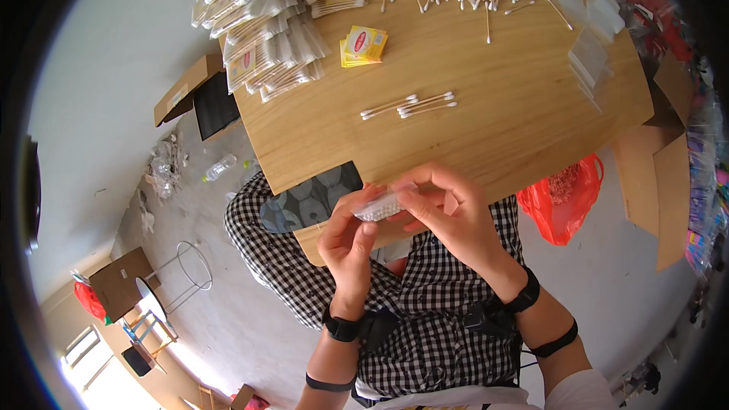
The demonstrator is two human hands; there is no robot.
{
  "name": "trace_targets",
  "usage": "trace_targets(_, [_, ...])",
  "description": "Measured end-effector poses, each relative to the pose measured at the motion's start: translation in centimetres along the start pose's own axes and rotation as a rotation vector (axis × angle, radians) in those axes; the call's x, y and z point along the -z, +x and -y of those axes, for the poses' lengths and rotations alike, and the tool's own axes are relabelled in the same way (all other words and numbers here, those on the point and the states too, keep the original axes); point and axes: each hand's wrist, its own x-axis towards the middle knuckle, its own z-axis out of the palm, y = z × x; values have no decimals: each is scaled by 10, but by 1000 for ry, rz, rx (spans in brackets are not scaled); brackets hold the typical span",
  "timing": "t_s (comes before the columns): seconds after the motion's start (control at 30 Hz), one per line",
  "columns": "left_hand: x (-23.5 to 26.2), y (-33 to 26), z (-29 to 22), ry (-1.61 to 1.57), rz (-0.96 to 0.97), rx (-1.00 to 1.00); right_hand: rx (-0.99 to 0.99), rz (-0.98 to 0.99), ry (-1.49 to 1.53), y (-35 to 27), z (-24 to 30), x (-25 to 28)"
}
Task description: Sorting cotton swabs into small quantities and placing them into individual plastic zip-lock bags.
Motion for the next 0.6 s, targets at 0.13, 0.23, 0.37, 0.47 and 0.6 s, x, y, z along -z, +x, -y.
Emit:
trace_targets(0.13, [4, 2, -5, 110, 62, -29, -5, 59, -38, -1, 0, 4])
trace_targets(0.23, [8, 8, -9, 182, 79, -64, 111, 53, -120, 0, -1, 4])
trace_targets(0.37, [3, 12, -16, 375, 73, -212, 358, 4, -371, 3, -4, 6])
trace_targets(0.47, [-4, 8, -17, 456, 1, -407, 697, -5, -676, 3, -6, 8])
trace_targets(0.6, [-5, 7, -10, 419, 7, -344, 575, -23, -610, 7, -10, 9])
